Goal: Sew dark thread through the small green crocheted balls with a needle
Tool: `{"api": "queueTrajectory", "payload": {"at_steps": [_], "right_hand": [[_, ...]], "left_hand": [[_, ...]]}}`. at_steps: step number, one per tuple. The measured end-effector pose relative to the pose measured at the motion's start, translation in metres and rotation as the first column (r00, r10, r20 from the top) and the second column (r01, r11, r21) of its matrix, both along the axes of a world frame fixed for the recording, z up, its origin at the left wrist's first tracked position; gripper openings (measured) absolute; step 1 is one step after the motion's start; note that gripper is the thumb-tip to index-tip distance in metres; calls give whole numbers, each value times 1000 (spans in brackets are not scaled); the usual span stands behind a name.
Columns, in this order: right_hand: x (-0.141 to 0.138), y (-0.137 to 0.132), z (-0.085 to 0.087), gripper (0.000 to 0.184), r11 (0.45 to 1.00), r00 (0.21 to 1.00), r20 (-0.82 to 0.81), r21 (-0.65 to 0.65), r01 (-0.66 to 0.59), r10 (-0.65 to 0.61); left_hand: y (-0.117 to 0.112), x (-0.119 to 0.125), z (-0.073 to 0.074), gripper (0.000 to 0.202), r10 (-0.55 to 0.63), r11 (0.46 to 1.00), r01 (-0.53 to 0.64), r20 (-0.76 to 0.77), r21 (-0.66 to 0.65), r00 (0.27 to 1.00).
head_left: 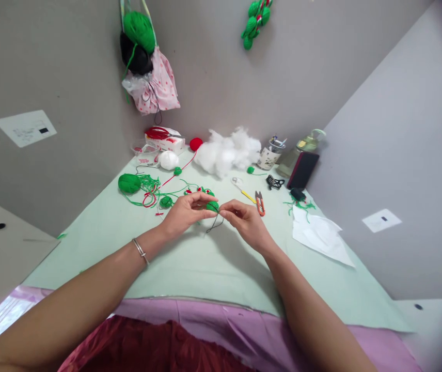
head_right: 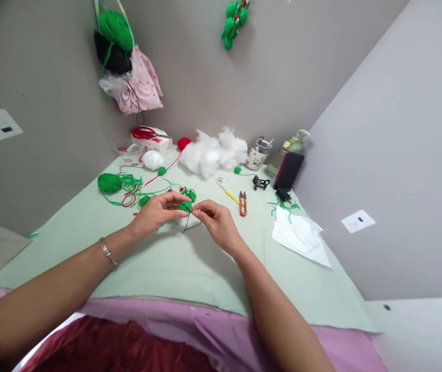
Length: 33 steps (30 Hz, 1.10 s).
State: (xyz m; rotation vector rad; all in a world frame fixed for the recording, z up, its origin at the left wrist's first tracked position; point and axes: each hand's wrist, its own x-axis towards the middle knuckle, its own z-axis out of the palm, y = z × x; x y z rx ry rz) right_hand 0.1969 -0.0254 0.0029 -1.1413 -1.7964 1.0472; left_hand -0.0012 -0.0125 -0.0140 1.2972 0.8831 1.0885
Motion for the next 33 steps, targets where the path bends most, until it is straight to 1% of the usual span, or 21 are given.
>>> {"api": "queueTrajectory", "payload": {"at_steps": [8,10,12,16,19,21,23,27,33], "right_hand": [[16,5,10,22,989,986,119,84,-124,113],[17,5,11,23,988,984,129,82,-134,123],[15,5,9,22,991,988,96,49,-124,119],[6,3,2,19,999,999,16,-42,-34,35],[-1,1,-2,15,999,999,46,-34,14,-13],[-3,0,-2,10,1000,998,65,-21,-5,7],[-3,0,-2,8,999,997,72,-22,-24,25],[0,2,0,13,998,999,40,-64,-2,4],[3,3,3,15,994,999,1,-106,-34,34]], "left_hand": [[-1,0,0,35,-73,996,75,-34,55,997],[0,-1,0,35,-101,993,103,-41,56,994],[0,-2,-1,36,-113,992,115,-49,50,992],[0,0,-3,36,-84,996,85,-38,29,996],[-1,3,-3,37,-3,998,4,-7,60,1000],[-1,4,-3,34,34,995,-35,11,88,999],[-1,4,-3,30,34,995,-36,23,95,999],[0,3,-4,31,28,997,-31,42,68,999],[0,2,-6,31,22,999,-25,55,44,998]]}}
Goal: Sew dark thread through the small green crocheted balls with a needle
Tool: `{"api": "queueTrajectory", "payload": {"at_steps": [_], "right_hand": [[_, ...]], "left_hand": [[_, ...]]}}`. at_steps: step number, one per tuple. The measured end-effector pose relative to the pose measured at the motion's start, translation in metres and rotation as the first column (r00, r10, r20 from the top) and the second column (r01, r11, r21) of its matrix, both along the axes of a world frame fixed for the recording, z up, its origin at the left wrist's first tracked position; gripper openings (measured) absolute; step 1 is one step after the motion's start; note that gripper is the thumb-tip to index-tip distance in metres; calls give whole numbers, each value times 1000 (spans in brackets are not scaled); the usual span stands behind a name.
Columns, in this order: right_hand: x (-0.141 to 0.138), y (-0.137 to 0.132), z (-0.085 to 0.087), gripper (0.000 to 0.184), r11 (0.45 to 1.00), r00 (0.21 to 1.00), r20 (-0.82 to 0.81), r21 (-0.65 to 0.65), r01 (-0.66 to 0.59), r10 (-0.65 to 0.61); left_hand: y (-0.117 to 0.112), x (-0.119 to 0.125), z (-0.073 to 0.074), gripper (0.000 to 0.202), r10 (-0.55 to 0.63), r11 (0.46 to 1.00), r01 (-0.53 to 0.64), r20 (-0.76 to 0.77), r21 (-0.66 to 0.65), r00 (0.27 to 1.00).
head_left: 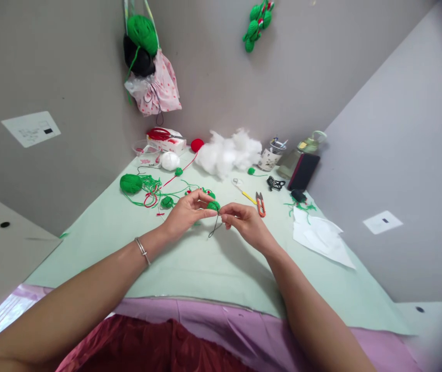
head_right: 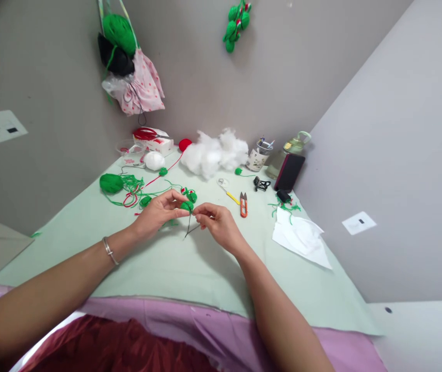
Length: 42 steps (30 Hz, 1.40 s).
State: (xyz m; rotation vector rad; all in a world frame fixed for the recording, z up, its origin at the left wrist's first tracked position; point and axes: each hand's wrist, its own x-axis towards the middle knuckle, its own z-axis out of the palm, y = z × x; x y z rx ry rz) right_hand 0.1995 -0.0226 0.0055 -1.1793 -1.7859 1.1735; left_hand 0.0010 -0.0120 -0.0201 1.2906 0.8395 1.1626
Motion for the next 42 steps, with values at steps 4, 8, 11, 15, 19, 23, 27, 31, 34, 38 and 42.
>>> {"api": "queueTrajectory", "payload": {"at_steps": [4,8,11,15,19,23,27,31,34,38,42], "right_hand": [[0,-1,2,14,1000,1000,9,-15,-8,8],[-1,0,-1,14,999,1000,-9,-43,-12,12],[-4,-1,-4,13,995,997,-80,-99,-12,4],[-10,-8,-4,12,998,991,-135,-66,-1,-8],[-12,-15,-5,8,989,999,20,143,35,-38],[-12,-14,-8,7,932,919,373,363,-17,-129],[-14,-15,-7,12,853,882,409,522,-16,-234],[-9,-15,10,12,902,980,65,406,147,-189],[7,-13,40,18,969,938,-299,116,219,-176],[43,-19,93,16,965,867,-450,39,259,-215],[89,-38,135,24,867,727,-630,166,471,-274]], "left_hand": [[0,0,-1,30,13,1000,-12,-13,9,1000],[0,0,-1,30,13,1000,-12,-18,12,1000],[0,2,-1,31,0,1000,0,-23,16,1000],[2,3,-5,31,-39,999,41,-51,33,998],[2,5,-8,31,-35,998,38,-68,44,997],[0,8,-13,28,-13,995,28,-154,93,988],[-1,10,-16,24,-24,991,49,-193,128,981],[-1,9,-13,23,-48,990,73,-199,120,979],[0,7,-11,24,-59,991,82,-206,103,977],[3,4,-14,24,-78,992,100,-237,83,968],[5,1,-14,23,-95,989,122,-256,88,962]]}}
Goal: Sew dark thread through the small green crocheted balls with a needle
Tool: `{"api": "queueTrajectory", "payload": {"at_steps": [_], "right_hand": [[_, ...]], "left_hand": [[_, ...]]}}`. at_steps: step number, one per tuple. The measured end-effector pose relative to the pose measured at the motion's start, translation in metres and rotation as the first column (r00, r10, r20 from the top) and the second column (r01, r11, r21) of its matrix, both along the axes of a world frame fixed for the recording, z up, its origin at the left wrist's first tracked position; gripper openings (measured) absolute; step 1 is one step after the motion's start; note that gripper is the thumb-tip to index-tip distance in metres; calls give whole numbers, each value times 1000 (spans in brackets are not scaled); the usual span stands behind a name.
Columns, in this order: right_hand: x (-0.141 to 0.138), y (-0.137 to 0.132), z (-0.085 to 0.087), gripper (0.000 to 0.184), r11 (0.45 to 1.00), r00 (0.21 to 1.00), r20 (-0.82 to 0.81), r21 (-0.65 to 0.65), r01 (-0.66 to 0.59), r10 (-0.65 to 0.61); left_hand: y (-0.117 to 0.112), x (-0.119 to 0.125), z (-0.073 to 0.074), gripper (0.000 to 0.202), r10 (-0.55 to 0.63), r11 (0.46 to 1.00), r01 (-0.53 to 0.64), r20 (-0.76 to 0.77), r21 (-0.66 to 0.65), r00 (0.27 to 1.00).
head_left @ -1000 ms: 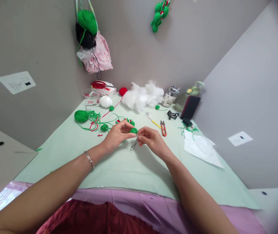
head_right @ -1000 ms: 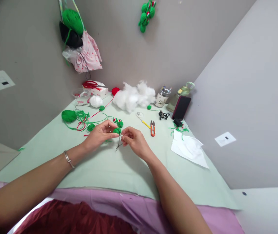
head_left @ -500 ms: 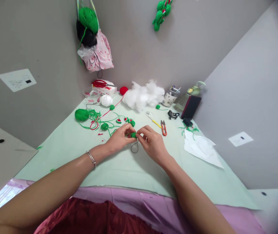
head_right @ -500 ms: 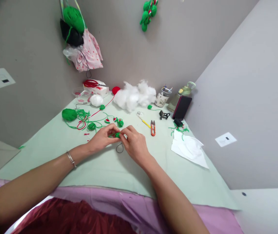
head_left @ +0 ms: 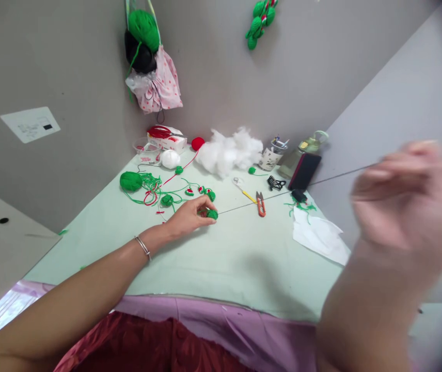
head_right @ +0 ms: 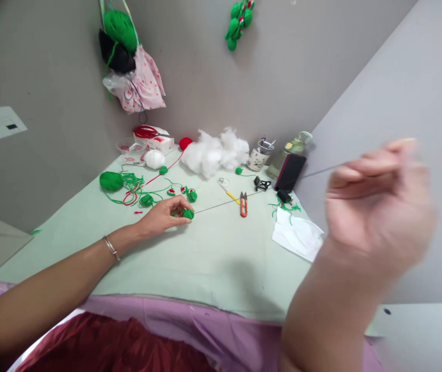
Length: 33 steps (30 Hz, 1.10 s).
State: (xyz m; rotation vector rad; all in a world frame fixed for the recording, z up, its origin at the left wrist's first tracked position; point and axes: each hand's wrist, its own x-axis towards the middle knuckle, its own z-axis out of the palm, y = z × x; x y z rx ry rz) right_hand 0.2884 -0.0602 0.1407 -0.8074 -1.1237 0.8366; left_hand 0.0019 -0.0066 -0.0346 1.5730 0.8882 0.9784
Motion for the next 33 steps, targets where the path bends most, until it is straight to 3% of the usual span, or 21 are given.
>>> {"api": "queueTrajectory", "payload": {"at_steps": [3,6,7,10,12,14,16,19,21,33], "right_hand": [[20,0,7,19,992,989,-139,102,73,-59],[8,18,-12,16,992,958,-286,124,0,35],[-3,25,-24,13,996,960,-274,73,-45,64],[-40,39,-67,10,996,998,-45,-79,-51,48],[-61,39,-93,5,985,971,204,-144,-92,121],[-75,34,-112,5,992,865,486,-92,-89,123],[-82,29,-122,9,996,701,714,65,-68,1],[-85,25,-128,14,963,475,858,260,-70,-197],[-86,25,-129,16,947,400,882,308,-85,-251],[-87,24,-133,17,935,312,904,338,-106,-291]], "left_hand": [[1,0,3,25,-27,1000,27,62,0,998],[1,0,6,28,-24,999,29,118,-44,993],[1,0,7,30,-16,998,25,134,-65,991],[2,-1,8,33,-5,995,21,165,-95,986],[1,-1,9,32,1,995,16,165,-99,986],[1,-2,9,33,6,994,12,158,-113,987],[0,-2,9,34,12,993,7,158,-118,987],[0,-3,9,33,21,995,-5,165,-99,986],[0,-3,10,32,26,996,-11,169,-92,985],[1,-3,8,31,30,998,-22,134,-58,990]]}}
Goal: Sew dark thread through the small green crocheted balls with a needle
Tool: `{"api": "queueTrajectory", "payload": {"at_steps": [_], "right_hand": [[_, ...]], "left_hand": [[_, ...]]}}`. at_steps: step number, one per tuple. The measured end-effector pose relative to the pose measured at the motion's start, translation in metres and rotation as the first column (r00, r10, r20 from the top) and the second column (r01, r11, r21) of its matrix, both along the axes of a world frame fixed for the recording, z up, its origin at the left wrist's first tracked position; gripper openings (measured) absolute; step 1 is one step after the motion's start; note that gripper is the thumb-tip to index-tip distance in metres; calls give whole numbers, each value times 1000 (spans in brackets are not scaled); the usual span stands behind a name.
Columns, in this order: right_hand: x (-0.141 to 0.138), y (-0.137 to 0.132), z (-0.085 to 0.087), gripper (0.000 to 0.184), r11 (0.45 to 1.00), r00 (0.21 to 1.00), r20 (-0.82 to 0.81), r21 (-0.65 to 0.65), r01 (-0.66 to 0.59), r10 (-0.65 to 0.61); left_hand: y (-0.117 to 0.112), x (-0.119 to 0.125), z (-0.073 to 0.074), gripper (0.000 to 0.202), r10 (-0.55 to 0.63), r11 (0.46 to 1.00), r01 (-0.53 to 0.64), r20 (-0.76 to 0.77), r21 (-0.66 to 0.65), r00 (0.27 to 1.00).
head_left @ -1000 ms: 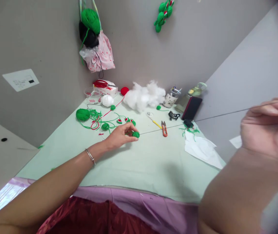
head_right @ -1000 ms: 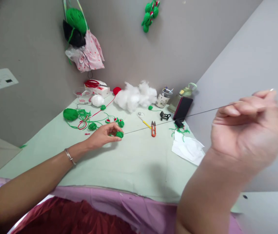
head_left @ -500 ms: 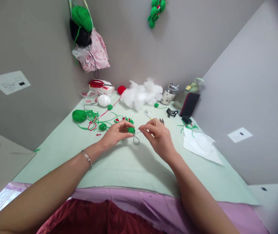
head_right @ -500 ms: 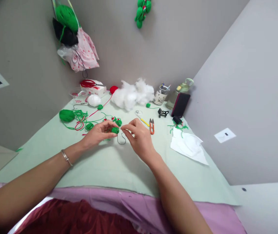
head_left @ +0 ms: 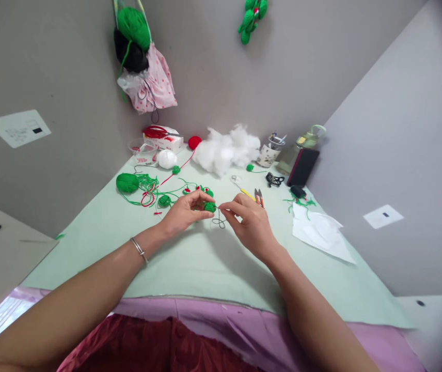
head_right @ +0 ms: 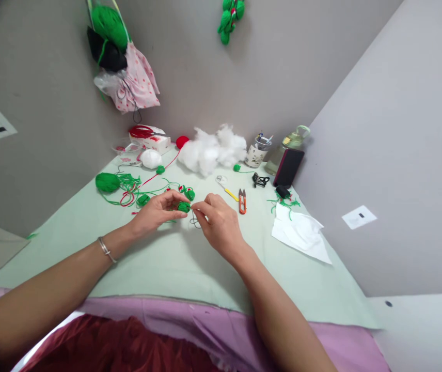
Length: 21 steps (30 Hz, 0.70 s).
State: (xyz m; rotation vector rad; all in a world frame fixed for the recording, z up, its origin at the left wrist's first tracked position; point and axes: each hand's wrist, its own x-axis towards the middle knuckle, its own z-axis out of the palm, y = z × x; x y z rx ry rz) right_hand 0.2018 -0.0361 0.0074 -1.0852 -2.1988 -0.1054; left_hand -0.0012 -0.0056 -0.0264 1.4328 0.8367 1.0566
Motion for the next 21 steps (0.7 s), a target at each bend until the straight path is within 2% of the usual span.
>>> {"api": "queueTrajectory", "payload": {"at_steps": [7,9,13,15,17,21], "right_hand": [[-4,-3,2,21,999,995,95,-35,-8,11],[-6,-3,2,21,996,998,67,-90,-14,20],[-8,-2,1,13,970,996,-88,-244,-19,-3],[-9,-2,1,10,936,984,-177,-350,-29,-36],[-10,-1,2,8,879,957,-277,-472,-62,-81],[-15,3,0,16,727,830,-534,-634,-264,-164]], "left_hand": [[-4,3,1,26,73,994,-67,-75,83,995],[-5,4,1,27,82,994,-76,-73,81,994],[-5,5,3,31,87,995,-84,-43,62,995],[-5,4,5,31,104,992,-102,-29,68,994],[-6,5,6,31,126,989,-125,-7,80,992],[-9,6,5,32,183,978,-187,49,93,982]]}}
